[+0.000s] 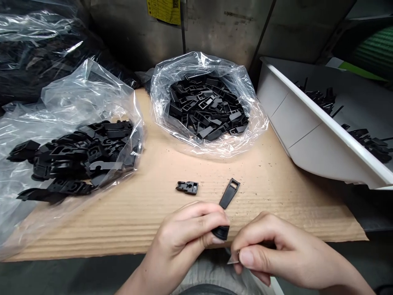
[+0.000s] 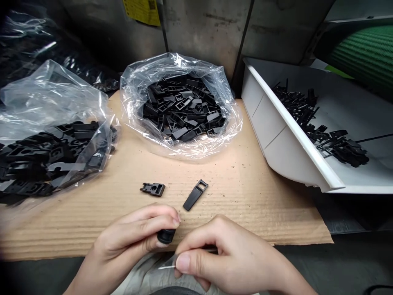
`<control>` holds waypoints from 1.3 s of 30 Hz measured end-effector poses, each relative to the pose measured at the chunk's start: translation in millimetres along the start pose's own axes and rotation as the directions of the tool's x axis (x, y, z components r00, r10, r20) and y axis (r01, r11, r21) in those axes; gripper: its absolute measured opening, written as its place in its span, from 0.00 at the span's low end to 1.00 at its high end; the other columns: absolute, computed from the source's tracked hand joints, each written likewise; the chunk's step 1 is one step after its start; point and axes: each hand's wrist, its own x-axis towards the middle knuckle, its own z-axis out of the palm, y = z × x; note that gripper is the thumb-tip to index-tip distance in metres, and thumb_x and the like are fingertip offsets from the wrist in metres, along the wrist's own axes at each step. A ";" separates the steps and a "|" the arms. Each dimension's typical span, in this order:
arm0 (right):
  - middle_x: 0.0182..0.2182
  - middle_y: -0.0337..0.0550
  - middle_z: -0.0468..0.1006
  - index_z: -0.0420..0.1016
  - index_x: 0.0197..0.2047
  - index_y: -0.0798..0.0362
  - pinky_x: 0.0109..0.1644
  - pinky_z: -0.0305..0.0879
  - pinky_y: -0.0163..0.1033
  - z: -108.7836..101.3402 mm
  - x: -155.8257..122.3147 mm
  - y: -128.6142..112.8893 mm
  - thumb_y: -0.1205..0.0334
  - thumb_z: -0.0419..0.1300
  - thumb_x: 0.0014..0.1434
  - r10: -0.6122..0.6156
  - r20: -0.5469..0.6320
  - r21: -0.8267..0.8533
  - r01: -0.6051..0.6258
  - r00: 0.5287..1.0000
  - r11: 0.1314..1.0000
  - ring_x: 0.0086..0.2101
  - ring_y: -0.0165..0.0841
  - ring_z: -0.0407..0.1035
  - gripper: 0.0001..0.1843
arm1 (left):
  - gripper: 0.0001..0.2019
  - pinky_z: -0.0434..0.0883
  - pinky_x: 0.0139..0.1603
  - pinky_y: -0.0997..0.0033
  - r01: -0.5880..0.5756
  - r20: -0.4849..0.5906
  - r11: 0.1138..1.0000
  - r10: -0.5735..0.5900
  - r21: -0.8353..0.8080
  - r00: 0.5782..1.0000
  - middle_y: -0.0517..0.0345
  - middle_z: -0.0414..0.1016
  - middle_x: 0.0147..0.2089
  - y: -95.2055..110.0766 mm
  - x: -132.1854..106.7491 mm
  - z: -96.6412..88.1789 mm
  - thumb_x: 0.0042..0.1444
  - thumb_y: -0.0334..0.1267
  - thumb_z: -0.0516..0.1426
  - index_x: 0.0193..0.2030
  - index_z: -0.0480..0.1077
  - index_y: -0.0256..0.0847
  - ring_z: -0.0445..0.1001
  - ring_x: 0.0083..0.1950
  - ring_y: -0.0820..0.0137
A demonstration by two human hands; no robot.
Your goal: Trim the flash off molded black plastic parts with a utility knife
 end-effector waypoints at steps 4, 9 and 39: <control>0.30 0.38 0.75 0.69 0.46 0.50 0.26 0.66 0.26 8.2 -9.2 13.0 0.67 0.51 0.60 -0.185 -0.332 -0.094 0.162 0.925 0.982 0.23 0.24 0.69 0.12 | 0.09 0.68 0.41 0.81 0.048 -0.022 0.999 -0.047 0.023 0.999 0.60 0.75 0.37 2.2 1.7 0.3 0.54 0.26 0.56 0.38 0.73 0.44 0.73 0.40 0.70; 0.28 0.42 0.74 0.63 0.53 0.54 0.32 0.68 0.31 31.5 -10.5 31.0 0.72 0.52 0.58 -0.542 -0.425 -0.696 0.122 0.725 0.708 0.28 0.29 0.70 0.19 | 0.11 0.66 0.44 0.83 0.086 -0.107 0.996 -0.081 0.038 0.991 0.62 0.75 0.40 3.1 0.7 2.0 0.53 0.27 0.56 0.40 0.72 0.46 0.72 0.42 0.71; 0.27 0.44 0.73 0.71 0.41 0.55 0.31 0.62 0.35 43.8 4.6 33.3 0.70 0.56 0.56 -0.653 -0.608 -0.756 -0.079 0.451 0.649 0.28 0.31 0.68 0.09 | 0.06 0.69 0.36 0.76 0.175 0.033 0.984 -0.174 -0.022 0.984 0.57 0.76 0.34 4.4 0.5 -2.3 0.56 0.36 0.55 0.35 0.73 0.39 0.74 0.36 0.67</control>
